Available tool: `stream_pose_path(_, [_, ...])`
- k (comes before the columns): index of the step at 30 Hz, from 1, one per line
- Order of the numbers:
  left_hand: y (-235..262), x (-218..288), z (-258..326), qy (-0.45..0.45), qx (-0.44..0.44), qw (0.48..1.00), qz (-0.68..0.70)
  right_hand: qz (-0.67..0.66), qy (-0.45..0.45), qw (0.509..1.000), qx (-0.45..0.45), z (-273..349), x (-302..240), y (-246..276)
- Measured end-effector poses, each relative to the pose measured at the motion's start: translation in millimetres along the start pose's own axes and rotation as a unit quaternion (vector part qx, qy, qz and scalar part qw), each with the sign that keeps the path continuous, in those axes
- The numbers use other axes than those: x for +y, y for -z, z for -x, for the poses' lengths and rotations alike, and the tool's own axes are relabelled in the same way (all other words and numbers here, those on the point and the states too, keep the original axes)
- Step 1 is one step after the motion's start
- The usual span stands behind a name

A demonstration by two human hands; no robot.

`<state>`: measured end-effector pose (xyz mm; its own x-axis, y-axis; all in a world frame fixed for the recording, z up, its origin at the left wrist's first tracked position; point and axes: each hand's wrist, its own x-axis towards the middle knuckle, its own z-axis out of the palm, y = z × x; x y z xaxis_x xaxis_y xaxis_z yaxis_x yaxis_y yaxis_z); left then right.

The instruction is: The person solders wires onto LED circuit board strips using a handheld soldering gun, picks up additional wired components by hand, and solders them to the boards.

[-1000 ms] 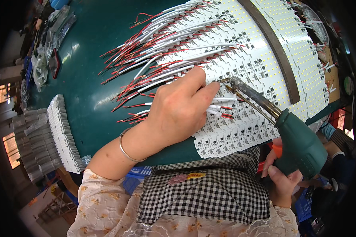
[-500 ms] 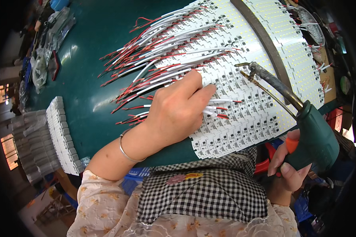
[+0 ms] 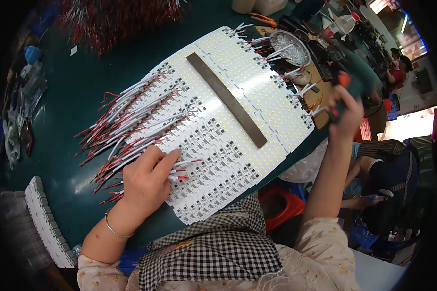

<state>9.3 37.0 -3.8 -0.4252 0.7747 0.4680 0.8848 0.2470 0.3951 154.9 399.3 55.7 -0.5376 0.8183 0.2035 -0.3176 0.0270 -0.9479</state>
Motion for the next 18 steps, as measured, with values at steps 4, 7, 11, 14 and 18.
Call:
stream_pose_path(4, [-4,-6,1,0.010,-0.003,0.999,0.030,0.130,-0.004,0.991,0.040,-16,9,-10])
stream_pose_path(7, [-1,-13,2,0.007,-0.006,0.999,0.046,0.093,-0.008,0.995,0.031,11,4,-18])
stream_pose_path(11, [0,-12,1,-0.036,0.001,0.999,0.003,-0.014,-0.019,0.988,-0.155,90,-21,-30])
stream_pose_path(14, [0,-18,7,-0.039,-0.019,0.999,-0.012,0.001,-0.085,0.982,-0.168,147,-12,-36])
stream_pose_path(18, [-4,-22,12,-0.057,-0.004,0.998,-0.009,0.037,-0.294,0.943,-0.149,183,-16,-38])
